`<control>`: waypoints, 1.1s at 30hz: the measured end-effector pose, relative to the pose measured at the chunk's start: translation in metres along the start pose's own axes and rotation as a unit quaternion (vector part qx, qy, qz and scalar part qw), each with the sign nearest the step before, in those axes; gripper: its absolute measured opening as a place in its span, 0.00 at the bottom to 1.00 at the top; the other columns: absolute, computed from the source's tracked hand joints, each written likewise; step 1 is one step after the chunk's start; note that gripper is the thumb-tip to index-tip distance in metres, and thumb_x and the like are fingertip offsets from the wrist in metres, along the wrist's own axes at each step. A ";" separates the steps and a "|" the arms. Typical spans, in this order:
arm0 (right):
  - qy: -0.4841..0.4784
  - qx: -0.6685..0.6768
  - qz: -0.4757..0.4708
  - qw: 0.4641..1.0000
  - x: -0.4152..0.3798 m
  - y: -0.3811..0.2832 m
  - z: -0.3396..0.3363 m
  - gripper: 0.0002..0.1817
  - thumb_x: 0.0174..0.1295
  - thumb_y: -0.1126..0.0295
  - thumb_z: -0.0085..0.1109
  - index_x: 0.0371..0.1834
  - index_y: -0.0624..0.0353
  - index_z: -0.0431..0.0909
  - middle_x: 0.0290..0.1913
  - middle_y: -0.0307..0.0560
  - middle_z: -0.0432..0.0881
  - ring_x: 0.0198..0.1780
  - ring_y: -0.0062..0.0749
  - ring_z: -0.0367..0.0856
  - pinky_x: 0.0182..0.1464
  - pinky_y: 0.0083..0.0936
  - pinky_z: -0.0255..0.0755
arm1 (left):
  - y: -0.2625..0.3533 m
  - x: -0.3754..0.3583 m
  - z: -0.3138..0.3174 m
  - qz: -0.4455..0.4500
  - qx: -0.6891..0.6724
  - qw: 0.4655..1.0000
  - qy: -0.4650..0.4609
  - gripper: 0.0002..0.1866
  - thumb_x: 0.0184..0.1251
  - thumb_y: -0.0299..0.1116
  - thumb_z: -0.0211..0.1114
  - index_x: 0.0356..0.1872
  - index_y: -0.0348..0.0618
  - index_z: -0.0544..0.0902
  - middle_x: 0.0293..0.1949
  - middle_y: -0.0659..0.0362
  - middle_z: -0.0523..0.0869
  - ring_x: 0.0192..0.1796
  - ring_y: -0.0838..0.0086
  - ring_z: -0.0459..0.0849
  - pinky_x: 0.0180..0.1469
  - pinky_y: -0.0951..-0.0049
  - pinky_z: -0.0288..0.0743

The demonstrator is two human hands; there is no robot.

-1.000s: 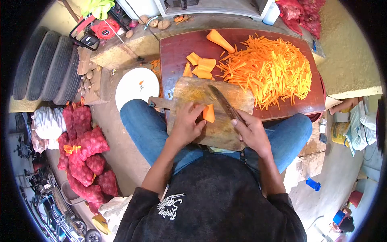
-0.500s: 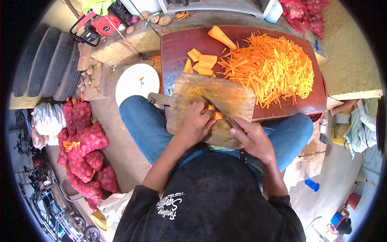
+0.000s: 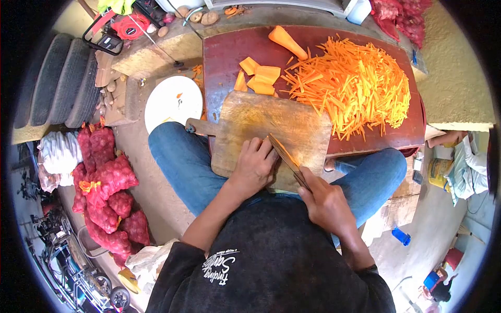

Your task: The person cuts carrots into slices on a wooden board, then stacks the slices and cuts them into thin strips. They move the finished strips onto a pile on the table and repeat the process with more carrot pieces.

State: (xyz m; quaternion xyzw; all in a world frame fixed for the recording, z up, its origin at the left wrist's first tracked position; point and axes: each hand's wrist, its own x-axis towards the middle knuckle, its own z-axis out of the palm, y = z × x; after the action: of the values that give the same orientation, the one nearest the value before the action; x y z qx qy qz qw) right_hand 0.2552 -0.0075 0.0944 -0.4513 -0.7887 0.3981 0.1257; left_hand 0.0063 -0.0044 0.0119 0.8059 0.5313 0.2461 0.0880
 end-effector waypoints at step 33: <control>-0.020 -0.006 0.006 1.000 0.043 -0.014 0.010 0.19 0.79 0.71 0.68 0.68 0.63 0.78 0.48 0.73 0.90 0.52 0.75 0.90 0.48 0.57 0.85 | -0.009 -0.007 0.003 -0.026 -0.038 0.997 0.056 0.14 0.64 0.26 0.76 0.50 0.37 0.93 0.47 0.54 0.85 0.50 0.55 0.81 0.54 0.54 0.77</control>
State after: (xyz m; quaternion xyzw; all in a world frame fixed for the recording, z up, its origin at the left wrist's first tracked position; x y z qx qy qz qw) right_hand 0.2171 0.0189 0.0912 -0.4486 -0.7910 0.4026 0.1049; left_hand -0.0011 -0.0062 0.0034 0.7728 0.5465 0.3082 0.0952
